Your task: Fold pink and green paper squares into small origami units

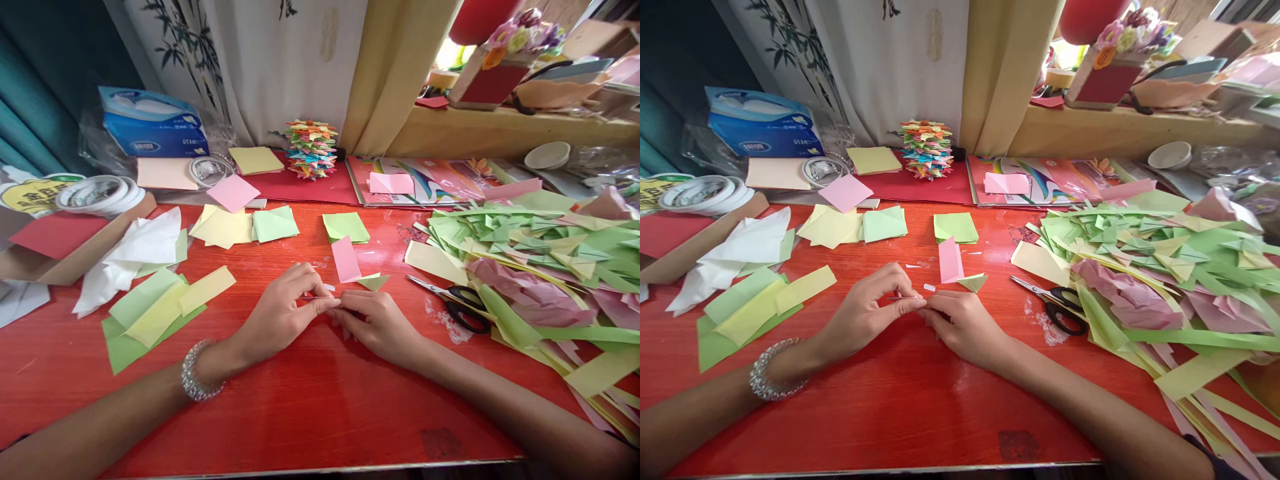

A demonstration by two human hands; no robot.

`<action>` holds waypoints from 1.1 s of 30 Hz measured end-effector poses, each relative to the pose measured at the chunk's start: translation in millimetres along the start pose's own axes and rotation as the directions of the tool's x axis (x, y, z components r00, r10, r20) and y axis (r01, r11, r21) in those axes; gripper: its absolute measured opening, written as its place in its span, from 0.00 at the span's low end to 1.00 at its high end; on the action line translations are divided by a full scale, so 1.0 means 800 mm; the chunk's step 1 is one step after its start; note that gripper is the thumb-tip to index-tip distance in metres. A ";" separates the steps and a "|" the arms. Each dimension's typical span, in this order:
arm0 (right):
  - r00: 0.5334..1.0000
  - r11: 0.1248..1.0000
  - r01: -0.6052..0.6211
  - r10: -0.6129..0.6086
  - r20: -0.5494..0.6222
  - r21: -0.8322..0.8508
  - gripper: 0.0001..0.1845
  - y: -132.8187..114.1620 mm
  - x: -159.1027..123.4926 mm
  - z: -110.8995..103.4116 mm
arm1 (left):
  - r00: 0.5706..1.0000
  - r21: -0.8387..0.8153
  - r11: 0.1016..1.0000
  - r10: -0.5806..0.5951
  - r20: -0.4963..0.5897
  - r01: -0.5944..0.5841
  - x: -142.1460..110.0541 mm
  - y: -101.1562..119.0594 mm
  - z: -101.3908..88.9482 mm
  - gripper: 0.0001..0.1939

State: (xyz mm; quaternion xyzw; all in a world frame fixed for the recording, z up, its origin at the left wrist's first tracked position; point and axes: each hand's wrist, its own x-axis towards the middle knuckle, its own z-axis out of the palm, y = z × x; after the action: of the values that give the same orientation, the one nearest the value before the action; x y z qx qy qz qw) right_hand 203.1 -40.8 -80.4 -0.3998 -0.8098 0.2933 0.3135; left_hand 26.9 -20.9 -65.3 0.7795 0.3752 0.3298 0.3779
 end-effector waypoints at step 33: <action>0.910 0.439 -0.400 0.293 0.292 0.805 0.08 0.014 0.011 -0.018 | 0.971 0.111 0.967 0.236 -0.050 -0.229 0.000 -0.008 -0.003 0.08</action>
State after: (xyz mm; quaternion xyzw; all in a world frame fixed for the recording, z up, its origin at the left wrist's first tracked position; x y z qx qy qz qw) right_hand 214.8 -24.9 -77.0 -0.3349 -0.4777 0.7298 0.3565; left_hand 22.6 -17.3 -69.5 0.8261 0.3096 0.3760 0.2833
